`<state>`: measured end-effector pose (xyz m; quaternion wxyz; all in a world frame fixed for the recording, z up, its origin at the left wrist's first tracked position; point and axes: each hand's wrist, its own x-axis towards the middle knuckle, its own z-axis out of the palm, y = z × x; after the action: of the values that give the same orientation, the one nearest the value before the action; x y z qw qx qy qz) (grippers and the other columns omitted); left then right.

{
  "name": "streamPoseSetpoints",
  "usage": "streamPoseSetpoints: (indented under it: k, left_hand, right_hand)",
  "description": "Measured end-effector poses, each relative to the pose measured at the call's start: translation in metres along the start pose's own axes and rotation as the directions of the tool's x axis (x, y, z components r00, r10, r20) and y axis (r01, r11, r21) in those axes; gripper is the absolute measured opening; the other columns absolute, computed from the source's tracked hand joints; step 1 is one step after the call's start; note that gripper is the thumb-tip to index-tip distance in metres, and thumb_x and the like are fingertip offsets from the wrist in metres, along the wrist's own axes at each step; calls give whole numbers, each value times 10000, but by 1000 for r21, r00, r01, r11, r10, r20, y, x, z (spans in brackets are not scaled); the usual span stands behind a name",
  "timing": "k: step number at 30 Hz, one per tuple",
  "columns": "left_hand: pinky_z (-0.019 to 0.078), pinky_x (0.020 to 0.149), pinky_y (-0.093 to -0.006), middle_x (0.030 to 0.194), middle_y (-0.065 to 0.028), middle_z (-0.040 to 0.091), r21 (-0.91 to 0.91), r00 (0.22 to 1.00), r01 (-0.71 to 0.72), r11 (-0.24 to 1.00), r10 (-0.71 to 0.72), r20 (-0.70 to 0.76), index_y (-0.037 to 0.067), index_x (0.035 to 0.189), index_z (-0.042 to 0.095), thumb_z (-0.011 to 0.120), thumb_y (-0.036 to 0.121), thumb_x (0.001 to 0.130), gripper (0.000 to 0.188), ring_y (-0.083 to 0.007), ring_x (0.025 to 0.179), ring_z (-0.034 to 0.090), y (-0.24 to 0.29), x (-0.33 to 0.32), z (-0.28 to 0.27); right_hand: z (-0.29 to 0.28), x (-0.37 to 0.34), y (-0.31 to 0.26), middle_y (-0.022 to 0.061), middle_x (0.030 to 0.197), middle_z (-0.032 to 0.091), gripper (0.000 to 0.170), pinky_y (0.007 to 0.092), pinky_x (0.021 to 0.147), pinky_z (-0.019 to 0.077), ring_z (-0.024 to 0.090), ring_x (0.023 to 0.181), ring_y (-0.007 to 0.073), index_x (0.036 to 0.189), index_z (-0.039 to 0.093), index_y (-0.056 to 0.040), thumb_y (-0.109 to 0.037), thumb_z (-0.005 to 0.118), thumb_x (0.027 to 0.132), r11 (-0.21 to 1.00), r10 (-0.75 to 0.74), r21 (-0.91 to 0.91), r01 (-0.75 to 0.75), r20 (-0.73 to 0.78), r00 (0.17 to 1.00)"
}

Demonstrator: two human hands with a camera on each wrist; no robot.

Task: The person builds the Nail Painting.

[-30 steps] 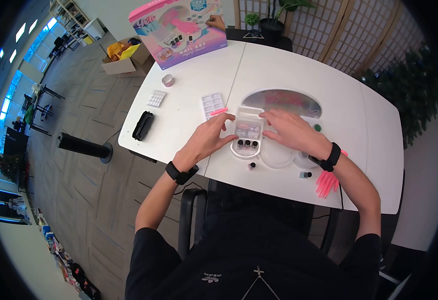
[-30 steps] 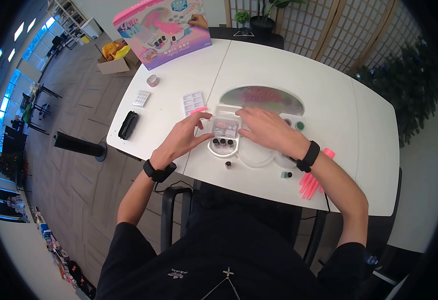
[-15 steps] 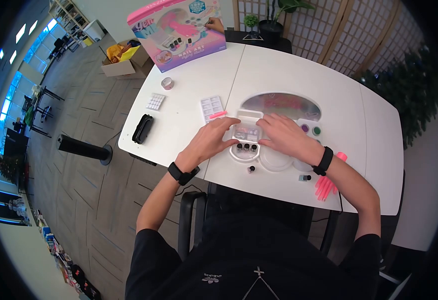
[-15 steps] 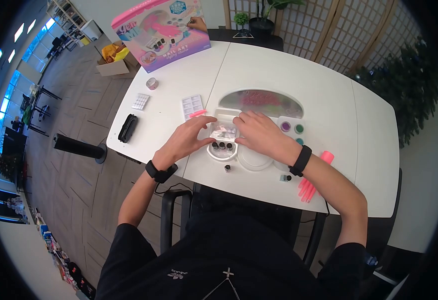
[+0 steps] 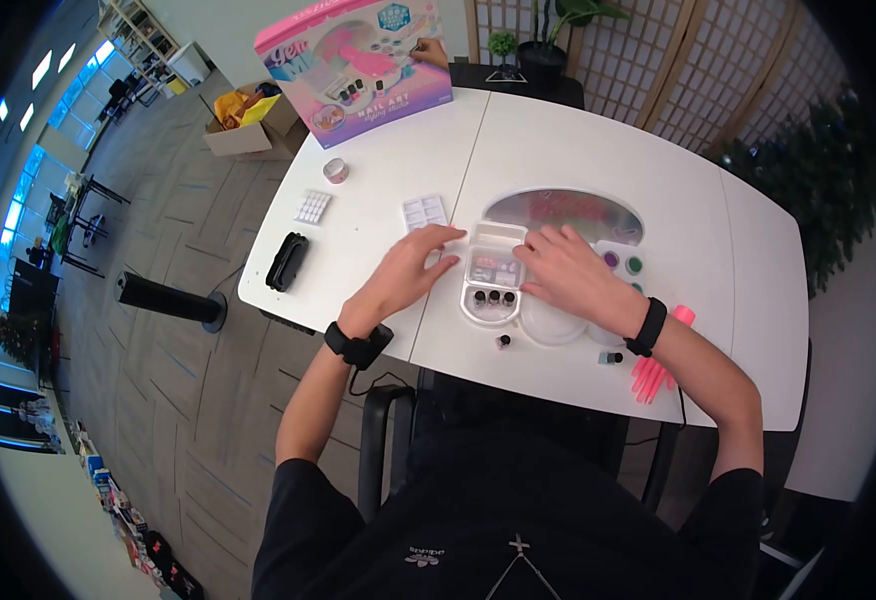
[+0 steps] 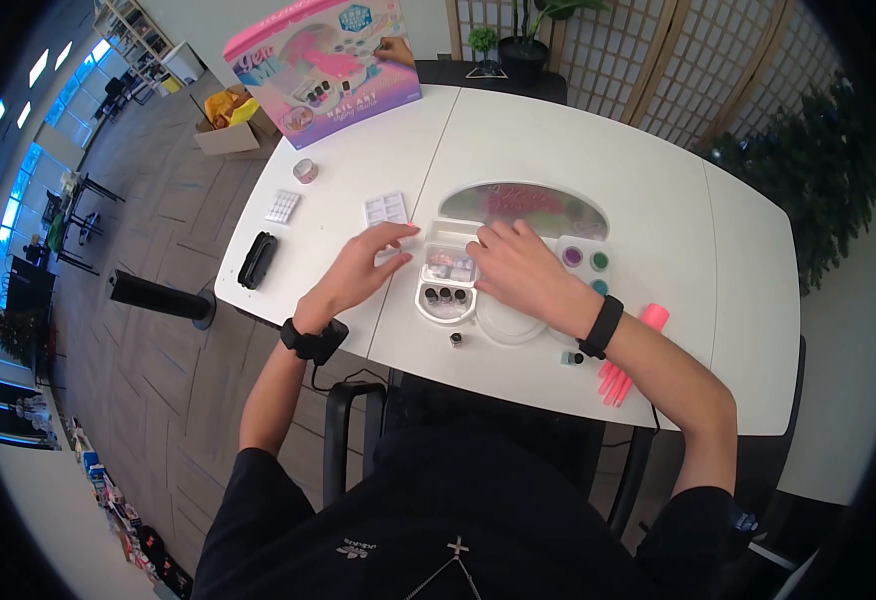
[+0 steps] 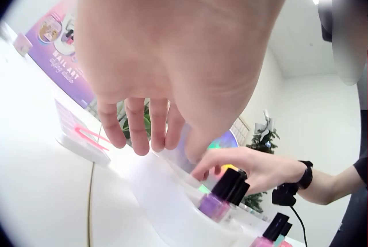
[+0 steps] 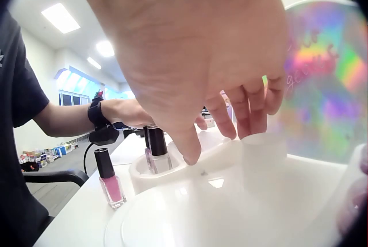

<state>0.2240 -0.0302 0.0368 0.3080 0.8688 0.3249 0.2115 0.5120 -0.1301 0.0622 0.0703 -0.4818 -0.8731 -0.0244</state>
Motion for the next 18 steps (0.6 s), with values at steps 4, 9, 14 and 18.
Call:
streamPoseSetpoints:
  k: [4, 9, 14, 18]
  left_hand:
    - [579, 975, -448, 1252, -154, 704, 289, 985, 72, 955, -23, -171, 60, 1361, 700, 717, 110, 1021, 344, -361, 1114, 703, -16, -5, -14]
    - [588, 910, -465, 1178, -140, 717, 355, 988, 127, 926, -85, -131, 48, 1242, 722, 731, 125, 1006, 248, -360, 1081, 704, -30, -2, -7]
    - [589, 890, -463, 1119, -136, 731, 393, 987, 160, 906, -136, -89, 32, 1146, 738, 724, 123, 1008, 166, -354, 1052, 705, -33, 6, -6]
    - [586, 873, -463, 1097, -135, 727, 358, 989, 125, 925, -88, -120, 34, 1124, 742, 720, 113, 1012, 138, -355, 1020, 709, -37, 9, -5]
  right_hand:
    - [1, 2, -6, 94, 1204, 656, 482, 420, 982, 477, 624, 1174, 276, 1388, 665, -84, -259, 801, 960, 998, 7, 59, -9, 32, 999]
    - [5, 5, -10, 112, 1237, 661, 404, 430, 1007, 494, 640, 1204, 280, 1410, 689, -135, -187, 721, 1010, 995, -77, 64, 74, 51, 996]
    - [1, 5, -3, 107, 1296, 660, 398, 446, 1055, 486, 640, 1220, 293, 1441, 681, -146, -178, 677, 1045, 990, -67, 130, 50, 134, 989]
    - [-6, 6, 9, 104, 1274, 672, 312, 441, 1038, 489, 641, 1218, 292, 1350, 704, -82, -154, 659, 1050, 974, -8, 228, -12, 90, 996]
